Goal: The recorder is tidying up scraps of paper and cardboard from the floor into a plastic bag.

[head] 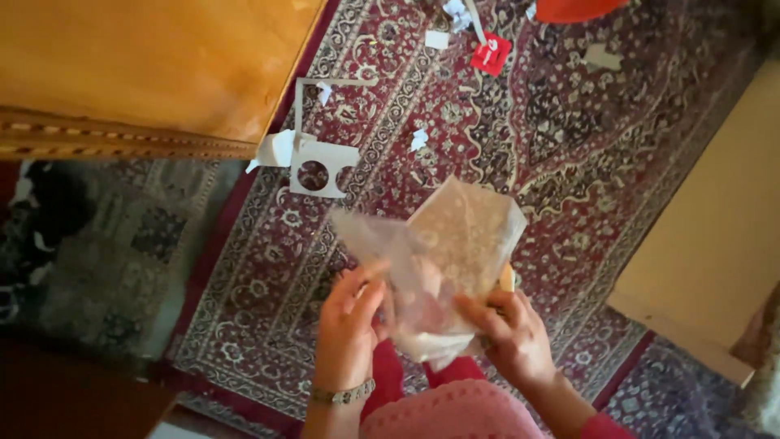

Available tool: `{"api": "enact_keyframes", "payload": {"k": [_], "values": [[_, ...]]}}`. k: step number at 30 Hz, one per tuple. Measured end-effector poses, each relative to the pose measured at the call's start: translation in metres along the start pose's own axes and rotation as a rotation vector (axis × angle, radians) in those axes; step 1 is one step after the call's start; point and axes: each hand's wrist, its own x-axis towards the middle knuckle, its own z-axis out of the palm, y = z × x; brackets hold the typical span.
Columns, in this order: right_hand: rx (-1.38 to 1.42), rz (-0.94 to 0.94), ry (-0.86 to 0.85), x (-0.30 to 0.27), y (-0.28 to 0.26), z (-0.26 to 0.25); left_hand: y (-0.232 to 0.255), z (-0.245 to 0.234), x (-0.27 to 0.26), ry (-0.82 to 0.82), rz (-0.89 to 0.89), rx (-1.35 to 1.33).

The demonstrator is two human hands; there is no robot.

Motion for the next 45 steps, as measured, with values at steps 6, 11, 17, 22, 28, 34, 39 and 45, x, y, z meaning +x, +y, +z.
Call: {"api": "enact_keyframes", "payload": {"k": [6, 11, 17, 22, 28, 34, 39, 45], "values": [[0.06, 0.279, -0.045, -0.047, 0.008, 0.029, -0.008, -0.015, 0.013, -0.023, 0.12, 0.086], [0.846, 1.093, 0.221, -0.085, 0.011, 0.036, -0.005, -0.021, 0.009, 0.064, 0.516, 0.42], [1.417, 1.086, -0.127, -0.028, -0.07, -0.013, -0.033, -0.021, -0.012, -0.252, 1.193, 1.207], [1.399, 1.209, -0.114, -0.01, -0.083, -0.002, -0.038, -0.037, -0.025, -0.4, 1.171, 1.359], [1.532, 1.036, -0.087, -0.081, -0.008, 0.05, -0.049, -0.068, 0.019, -0.325, 1.036, 1.054], [1.438, 1.111, -0.151, -0.042, -0.049, 0.022, -0.022, -0.067, 0.015, -0.425, 1.121, 1.237], [1.461, 1.245, -0.065, -0.029, -0.07, 0.013, -0.015, -0.062, 0.019, -0.576, 1.292, 1.288], [1.017, 1.117, -0.191, -0.037, -0.054, 0.028, -0.016, -0.061, 0.024, -0.258, 1.276, 1.479]]}}
